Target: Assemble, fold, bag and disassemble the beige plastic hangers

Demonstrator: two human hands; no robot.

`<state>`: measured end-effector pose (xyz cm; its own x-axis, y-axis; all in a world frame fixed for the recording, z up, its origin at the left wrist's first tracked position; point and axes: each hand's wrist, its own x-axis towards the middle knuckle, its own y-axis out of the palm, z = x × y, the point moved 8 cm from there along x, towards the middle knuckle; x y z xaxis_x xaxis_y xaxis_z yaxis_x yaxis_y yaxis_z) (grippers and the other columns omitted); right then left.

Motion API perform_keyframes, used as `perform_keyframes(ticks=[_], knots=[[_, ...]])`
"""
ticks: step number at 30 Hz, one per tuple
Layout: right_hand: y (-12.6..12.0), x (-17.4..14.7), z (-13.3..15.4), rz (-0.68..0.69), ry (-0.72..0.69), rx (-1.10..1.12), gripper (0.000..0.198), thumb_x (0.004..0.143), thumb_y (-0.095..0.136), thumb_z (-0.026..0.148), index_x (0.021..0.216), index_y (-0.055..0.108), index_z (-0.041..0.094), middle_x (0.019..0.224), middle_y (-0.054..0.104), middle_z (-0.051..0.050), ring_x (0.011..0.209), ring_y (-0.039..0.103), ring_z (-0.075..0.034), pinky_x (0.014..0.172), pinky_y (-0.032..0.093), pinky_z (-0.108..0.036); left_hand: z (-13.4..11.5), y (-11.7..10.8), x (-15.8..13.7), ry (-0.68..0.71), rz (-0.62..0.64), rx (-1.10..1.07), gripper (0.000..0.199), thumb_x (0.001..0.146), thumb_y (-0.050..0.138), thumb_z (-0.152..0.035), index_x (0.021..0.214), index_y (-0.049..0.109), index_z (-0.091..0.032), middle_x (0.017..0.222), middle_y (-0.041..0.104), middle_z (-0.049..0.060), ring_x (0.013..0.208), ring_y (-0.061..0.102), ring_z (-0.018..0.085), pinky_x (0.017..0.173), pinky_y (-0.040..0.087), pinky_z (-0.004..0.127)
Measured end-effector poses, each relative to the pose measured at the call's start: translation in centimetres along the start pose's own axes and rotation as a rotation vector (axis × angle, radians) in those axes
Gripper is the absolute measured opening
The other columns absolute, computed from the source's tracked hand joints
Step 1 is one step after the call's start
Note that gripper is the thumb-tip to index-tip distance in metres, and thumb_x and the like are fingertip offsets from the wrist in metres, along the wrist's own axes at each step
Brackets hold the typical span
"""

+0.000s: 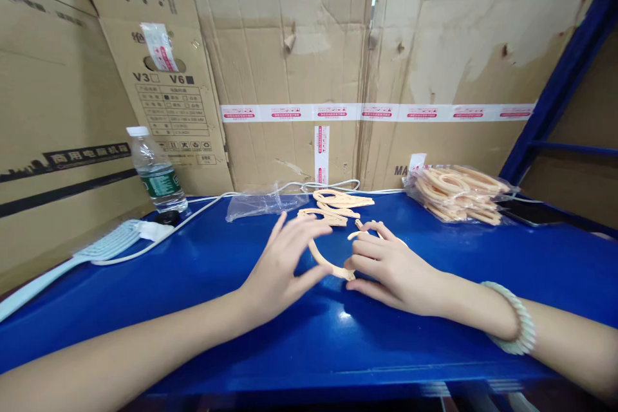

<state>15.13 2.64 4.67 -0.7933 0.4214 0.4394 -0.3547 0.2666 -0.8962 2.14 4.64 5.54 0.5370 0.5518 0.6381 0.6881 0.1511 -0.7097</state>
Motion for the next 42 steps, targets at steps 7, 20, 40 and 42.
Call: perform_keyframes(ticks=[7,20,40,42], knots=[[-0.1,0.2,1.1,-0.026,-0.031,-0.006,0.044,0.105,0.030,0.041,0.090,0.062,0.015,0.077,0.053,-0.003,0.076,0.048,-0.019,0.094,0.027,-0.041,-1.8,2.7,-0.9,0.187,0.230,0.110,0.007,0.096,0.050,-0.025,0.092,0.052,-0.020,0.089,0.067,-0.002,0.078,0.062,0.015,0.104,0.031,0.044],[0.3,0.4,0.5,0.042,0.071,0.366,0.026,0.098,0.055,0.040,0.090,0.064,0.017,0.080,0.059,-0.002,0.079,0.051,-0.017,0.080,0.031,-0.033,-2.1,3.1,-1.0,0.227,0.261,0.022,0.010,0.094,0.044,-0.015,0.086,0.050,-0.018,0.084,0.064,0.001,0.073,0.055,0.016,0.076,0.035,0.031],[1.2,0.1,-3.4,0.085,0.117,0.132,0.017,0.099,0.046,0.022,0.102,0.063,0.021,0.101,0.062,-0.006,0.101,0.052,-0.022,0.101,0.023,-0.047,-1.3,3.0,-0.5,0.320,0.315,-0.001,0.013,0.095,0.044,-0.009,0.094,0.053,-0.019,0.094,0.065,0.002,0.094,0.057,0.015,0.102,0.032,0.035],[1.3,0.1,-3.4,0.084,0.115,0.135,0.016,0.099,0.048,0.022,0.103,0.063,0.021,0.101,0.062,-0.006,0.100,0.053,-0.022,0.099,0.026,-0.045,-0.8,3.2,-0.3,0.265,0.344,-0.023,0.012,0.095,0.044,-0.011,0.094,0.054,-0.018,0.097,0.064,0.003,0.098,0.056,0.017,0.100,0.035,0.035]])
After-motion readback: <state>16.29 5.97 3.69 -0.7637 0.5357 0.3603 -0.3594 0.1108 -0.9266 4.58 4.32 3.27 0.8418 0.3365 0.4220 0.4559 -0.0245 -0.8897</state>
